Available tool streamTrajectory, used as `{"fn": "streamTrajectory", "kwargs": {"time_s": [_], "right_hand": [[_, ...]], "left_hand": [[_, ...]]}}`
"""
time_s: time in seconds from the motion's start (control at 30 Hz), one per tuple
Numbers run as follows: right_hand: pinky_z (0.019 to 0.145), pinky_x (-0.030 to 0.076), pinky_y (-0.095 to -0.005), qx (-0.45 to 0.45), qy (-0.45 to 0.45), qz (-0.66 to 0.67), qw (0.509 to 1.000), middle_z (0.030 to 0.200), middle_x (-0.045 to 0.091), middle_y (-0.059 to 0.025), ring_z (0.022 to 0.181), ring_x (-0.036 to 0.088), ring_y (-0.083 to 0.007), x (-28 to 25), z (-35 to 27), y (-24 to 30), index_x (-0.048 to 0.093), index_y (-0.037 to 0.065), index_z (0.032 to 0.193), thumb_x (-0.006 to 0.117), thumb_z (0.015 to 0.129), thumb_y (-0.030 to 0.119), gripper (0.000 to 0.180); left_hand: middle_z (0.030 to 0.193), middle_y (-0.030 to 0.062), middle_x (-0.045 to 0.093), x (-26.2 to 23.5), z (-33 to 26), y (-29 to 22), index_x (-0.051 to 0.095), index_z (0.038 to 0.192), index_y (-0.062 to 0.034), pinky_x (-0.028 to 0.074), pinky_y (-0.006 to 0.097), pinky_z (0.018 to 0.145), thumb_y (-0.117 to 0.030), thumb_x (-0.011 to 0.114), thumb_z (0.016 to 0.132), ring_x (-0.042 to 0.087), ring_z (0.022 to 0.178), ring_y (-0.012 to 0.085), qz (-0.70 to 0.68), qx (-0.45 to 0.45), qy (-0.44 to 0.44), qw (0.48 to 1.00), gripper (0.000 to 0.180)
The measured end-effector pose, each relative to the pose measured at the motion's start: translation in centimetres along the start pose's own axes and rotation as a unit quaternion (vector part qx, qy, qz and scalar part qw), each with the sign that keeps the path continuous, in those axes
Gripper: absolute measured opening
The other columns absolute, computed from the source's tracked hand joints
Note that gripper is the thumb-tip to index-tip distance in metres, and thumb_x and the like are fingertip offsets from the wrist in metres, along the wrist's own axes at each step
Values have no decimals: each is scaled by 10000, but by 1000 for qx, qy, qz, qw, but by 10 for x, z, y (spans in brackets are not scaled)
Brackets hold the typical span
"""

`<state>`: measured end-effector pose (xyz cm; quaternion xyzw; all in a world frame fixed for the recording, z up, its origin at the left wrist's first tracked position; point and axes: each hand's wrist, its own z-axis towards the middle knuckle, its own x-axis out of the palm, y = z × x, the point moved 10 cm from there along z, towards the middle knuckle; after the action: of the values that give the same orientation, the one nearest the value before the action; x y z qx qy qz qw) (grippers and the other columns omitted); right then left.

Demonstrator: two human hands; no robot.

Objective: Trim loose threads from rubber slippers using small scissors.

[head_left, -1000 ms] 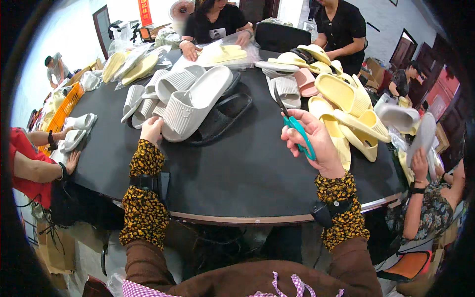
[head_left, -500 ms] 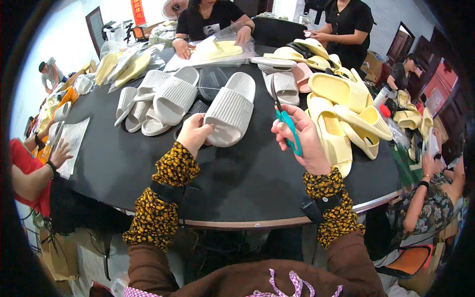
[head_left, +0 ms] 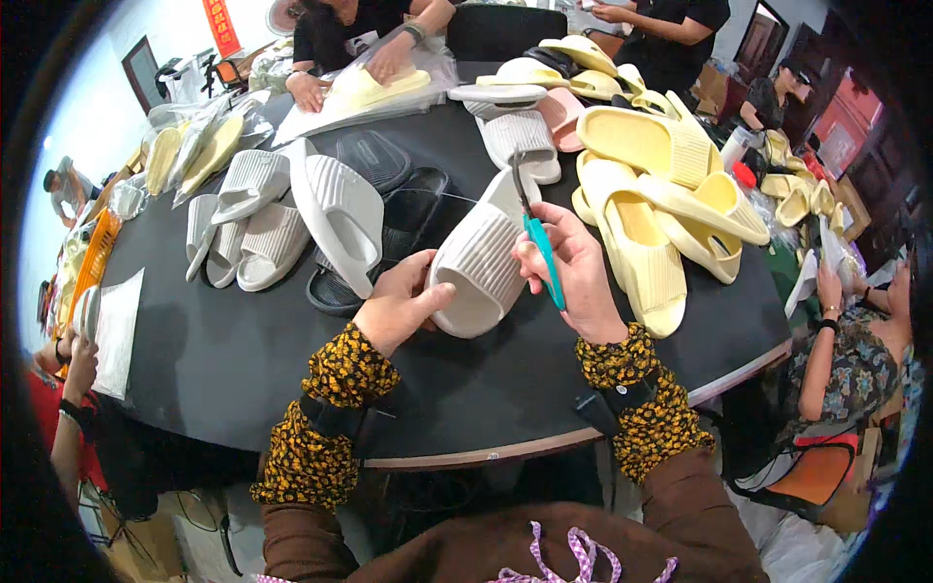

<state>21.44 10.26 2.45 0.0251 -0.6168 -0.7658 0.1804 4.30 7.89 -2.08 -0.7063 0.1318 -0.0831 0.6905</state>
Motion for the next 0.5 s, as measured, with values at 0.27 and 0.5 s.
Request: {"fn": "streamTrajectory", "kwargs": {"time_s": [0.27, 0.5], "right_hand": [[514, 435, -175, 26, 4, -24, 999, 837, 589, -47, 646, 542, -65, -2, 1, -7, 447, -1, 1219, 617, 830, 69, 431], [512, 426, -169, 42, 9, -16, 999, 836, 592, -42, 650, 533, -59, 2, 1, -15, 443, -7, 1223, 630, 822, 83, 452]], "left_hand": [[983, 101, 618, -33, 0, 19, 507, 1183, 61, 476, 237, 656, -313, 539, 915, 572, 827, 122, 19, 10, -119, 993, 461], [950, 79, 606, -47, 0, 24, 539, 1129, 74, 411, 263, 841, -277, 536, 919, 531, 924, 125, 26, 24, -172, 984, 409]]}}
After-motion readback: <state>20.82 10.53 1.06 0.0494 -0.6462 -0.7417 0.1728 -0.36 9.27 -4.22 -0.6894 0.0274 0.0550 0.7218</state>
